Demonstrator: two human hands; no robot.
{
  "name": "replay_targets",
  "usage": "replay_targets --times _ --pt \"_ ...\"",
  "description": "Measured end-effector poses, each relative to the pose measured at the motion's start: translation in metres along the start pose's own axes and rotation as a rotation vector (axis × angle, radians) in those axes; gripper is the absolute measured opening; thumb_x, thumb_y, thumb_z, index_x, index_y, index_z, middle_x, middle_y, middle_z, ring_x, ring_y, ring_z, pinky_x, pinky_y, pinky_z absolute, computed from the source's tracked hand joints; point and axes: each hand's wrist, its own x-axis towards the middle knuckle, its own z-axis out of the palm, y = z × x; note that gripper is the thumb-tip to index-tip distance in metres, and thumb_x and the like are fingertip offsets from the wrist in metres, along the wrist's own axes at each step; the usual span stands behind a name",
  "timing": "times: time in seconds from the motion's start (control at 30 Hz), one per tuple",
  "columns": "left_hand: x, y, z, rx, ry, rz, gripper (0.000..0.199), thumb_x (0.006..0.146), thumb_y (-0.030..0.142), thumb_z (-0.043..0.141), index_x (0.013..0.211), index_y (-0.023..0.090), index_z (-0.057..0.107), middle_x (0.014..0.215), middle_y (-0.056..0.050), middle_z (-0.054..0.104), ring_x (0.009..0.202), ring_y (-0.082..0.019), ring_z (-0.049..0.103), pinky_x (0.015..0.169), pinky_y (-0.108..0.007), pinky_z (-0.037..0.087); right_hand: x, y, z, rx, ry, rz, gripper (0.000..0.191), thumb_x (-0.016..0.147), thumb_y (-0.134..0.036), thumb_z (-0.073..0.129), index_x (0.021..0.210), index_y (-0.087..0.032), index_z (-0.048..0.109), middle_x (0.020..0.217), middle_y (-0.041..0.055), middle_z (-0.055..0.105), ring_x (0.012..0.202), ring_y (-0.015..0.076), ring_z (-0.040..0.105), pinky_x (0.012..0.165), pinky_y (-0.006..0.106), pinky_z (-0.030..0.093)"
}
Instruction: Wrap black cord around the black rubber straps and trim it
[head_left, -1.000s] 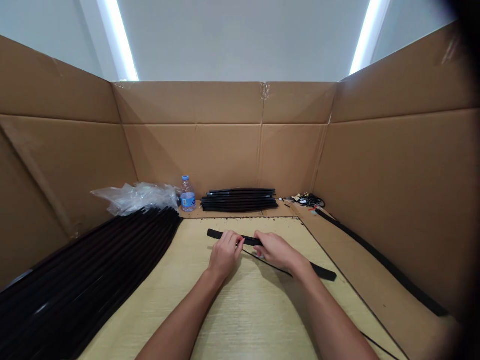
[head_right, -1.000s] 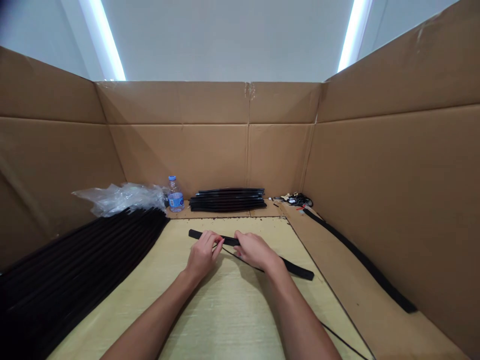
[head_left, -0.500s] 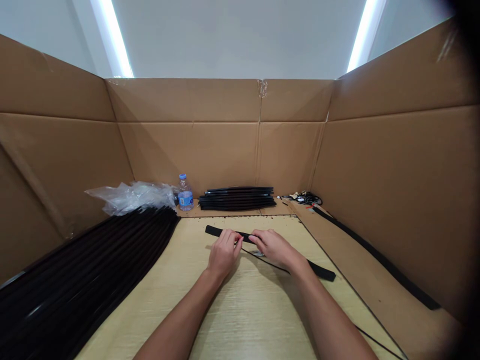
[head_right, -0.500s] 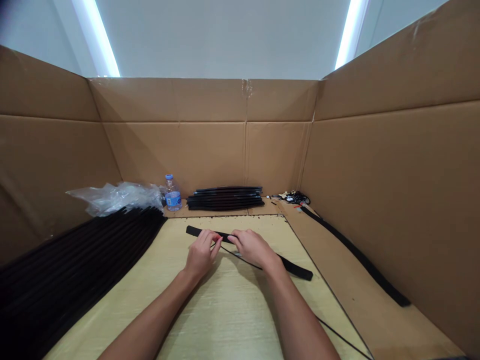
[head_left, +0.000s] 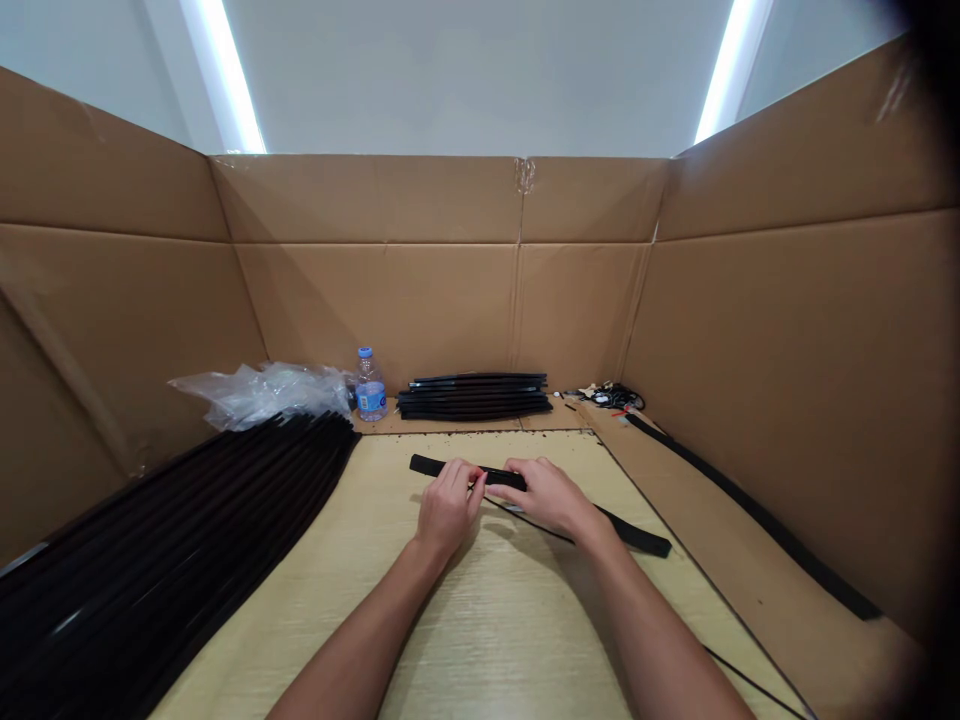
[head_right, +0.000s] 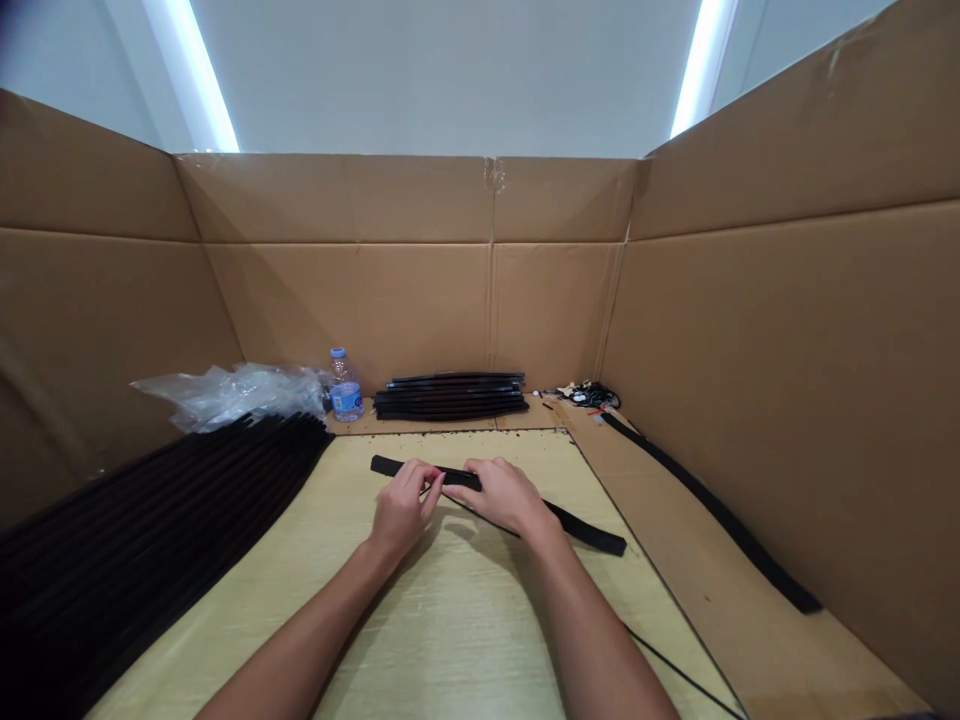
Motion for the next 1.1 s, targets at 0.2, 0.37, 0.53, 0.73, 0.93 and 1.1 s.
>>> replay_targets --times 0.2,0.37,0.53,0.73,0.93,1.1 --pt "-0.001 0.001 0.0 0.0 -0.001 0.002 0.01 0.092 0.02 0.05 0.084 0.017 0.053 0.077 -0.004 0.058 0.074 -0.016 0.055 0.065 -0.027 0.044 0.001 -0.003 0.004 -0.043 0.023 0.07 0.069 0.08 -0.075 0.032 0.1 -0.02 0.068 0.099 0.0083 0.068 0.091 0.0149 0.062 0.073 0.019 0.036" --pt "-0.004 0.005 0.0 -0.006 0.004 0.003 0.01 0.091 0.02 0.051 0.083 0.016 0.054 0.076 -0.004 0.059 0.074 -0.016 0.056 0.065 -0.027 0.044 0.0 -0.001 0.008 -0.029 0.036 0.07 0.071 0.082 -0.074 0.027 0.1 -0.02 0.069 0.098 0.0091 0.069 0.088 0.0153 0.063 0.072 0.02 0.037" --pt "-0.006 0.009 0.0 0.029 0.003 -0.024 0.009 0.091 0.021 0.053 0.084 0.017 0.055 0.078 -0.004 0.061 0.076 -0.017 0.057 0.065 -0.027 0.044 -0.001 0.003 0.01 -0.031 0.041 0.049 0.062 0.082 -0.072 0.033 0.098 -0.023 0.069 0.096 0.0065 0.07 0.085 0.015 0.064 0.069 0.02 0.036" --pt "-0.009 0.01 0.001 0.026 -0.025 -0.048 0.012 0.091 0.024 0.052 0.083 0.017 0.057 0.08 -0.005 0.062 0.077 -0.017 0.058 0.064 -0.028 0.044 -0.001 0.007 0.013 -0.012 0.016 0.017 0.055 0.086 -0.065 0.035 0.084 -0.021 0.068 0.079 0.0051 0.069 0.072 0.0125 0.061 0.062 0.019 0.033" --pt "-0.009 0.008 0.001 -0.008 -0.11 -0.058 0.018 0.094 0.028 0.046 0.089 0.016 0.06 0.086 -0.009 0.064 0.083 -0.02 0.058 0.068 -0.032 0.044 -0.001 0.01 0.011 -0.001 0.032 -0.001 0.055 0.085 -0.064 0.035 0.085 -0.02 0.069 0.083 0.0067 0.07 0.076 0.0142 0.063 0.064 0.019 0.036" --pt "-0.005 0.004 0.0 0.051 -0.218 0.049 0.02 0.095 0.022 0.043 0.095 0.014 0.062 0.089 -0.011 0.063 0.087 -0.023 0.057 0.076 -0.036 0.044 0.0 0.012 0.007 -0.055 0.045 0.044 0.052 0.087 -0.062 0.034 0.089 -0.023 0.069 0.086 0.0049 0.07 0.078 0.0142 0.064 0.063 0.02 0.035"
